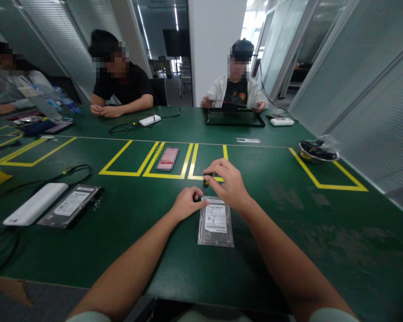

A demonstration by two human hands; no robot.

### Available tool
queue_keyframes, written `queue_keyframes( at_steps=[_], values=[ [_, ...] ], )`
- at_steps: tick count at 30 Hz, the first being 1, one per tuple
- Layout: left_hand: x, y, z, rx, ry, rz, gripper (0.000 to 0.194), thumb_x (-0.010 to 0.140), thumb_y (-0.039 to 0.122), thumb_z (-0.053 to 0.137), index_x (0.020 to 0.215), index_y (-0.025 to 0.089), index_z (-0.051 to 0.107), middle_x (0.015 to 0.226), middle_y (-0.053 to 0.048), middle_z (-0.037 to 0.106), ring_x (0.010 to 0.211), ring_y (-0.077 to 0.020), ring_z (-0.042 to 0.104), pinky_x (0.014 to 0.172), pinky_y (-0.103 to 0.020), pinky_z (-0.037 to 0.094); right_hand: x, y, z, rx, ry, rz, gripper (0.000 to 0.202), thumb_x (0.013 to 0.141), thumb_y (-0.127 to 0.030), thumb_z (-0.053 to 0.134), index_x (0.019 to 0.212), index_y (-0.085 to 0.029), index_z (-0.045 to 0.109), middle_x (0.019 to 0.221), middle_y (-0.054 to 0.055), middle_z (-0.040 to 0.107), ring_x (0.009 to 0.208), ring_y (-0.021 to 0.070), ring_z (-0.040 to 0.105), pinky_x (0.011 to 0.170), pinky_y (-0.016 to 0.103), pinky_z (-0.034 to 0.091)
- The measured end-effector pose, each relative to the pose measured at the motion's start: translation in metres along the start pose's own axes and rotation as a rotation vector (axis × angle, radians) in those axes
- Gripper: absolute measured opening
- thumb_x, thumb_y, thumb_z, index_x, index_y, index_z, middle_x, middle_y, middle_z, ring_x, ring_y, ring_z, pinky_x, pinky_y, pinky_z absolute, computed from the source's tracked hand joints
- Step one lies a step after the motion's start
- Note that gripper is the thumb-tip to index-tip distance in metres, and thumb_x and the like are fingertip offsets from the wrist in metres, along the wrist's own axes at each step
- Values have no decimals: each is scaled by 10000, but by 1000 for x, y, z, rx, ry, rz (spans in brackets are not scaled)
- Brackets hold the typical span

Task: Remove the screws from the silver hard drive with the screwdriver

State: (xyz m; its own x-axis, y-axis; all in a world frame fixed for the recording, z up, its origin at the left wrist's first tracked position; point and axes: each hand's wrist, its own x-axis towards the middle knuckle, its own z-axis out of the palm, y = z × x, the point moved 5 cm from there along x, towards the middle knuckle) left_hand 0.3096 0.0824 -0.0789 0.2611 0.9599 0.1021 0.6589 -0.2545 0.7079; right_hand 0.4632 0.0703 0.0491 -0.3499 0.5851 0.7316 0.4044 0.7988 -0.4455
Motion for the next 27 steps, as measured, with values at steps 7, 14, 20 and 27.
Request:
queue_keyframes(
  at_steps=[7,14,20,27],
  values=[
    [0,-2,1,-12,7,16,367,701,504,732,825,190,589,694,33,532,661,-142,491,625,-261,349,0,-4,2,14,-46,-79,167,905,-188,556,1048,-206,639,1053,69,708,1021,206,639,900,402,500],
    [0,-1,0,-5,10,18,368,705,501,735,836,189,591,703,32,549,670,-146,499,638,-268,352,-1,-6,4,31,-85,-101,247,908,-128,493,1101,-186,637,1102,85,706,1051,205,635,911,404,501],
    [0,0,1,-2,14,23,349,713,480,733,831,183,592,699,32,543,662,-143,486,624,-267,338,-2,-1,5,21,-35,-20,189,859,-237,665,1028,-153,677,1035,108,607,975,201,603,839,363,517],
    [0,-1,1,-8,4,10,367,708,493,737,853,185,600,703,34,535,667,-142,491,626,-263,347,0,-2,0,-56,-3,-64,131,903,-178,566,1001,-203,649,953,65,674,923,213,604,831,399,490]
  ],
)
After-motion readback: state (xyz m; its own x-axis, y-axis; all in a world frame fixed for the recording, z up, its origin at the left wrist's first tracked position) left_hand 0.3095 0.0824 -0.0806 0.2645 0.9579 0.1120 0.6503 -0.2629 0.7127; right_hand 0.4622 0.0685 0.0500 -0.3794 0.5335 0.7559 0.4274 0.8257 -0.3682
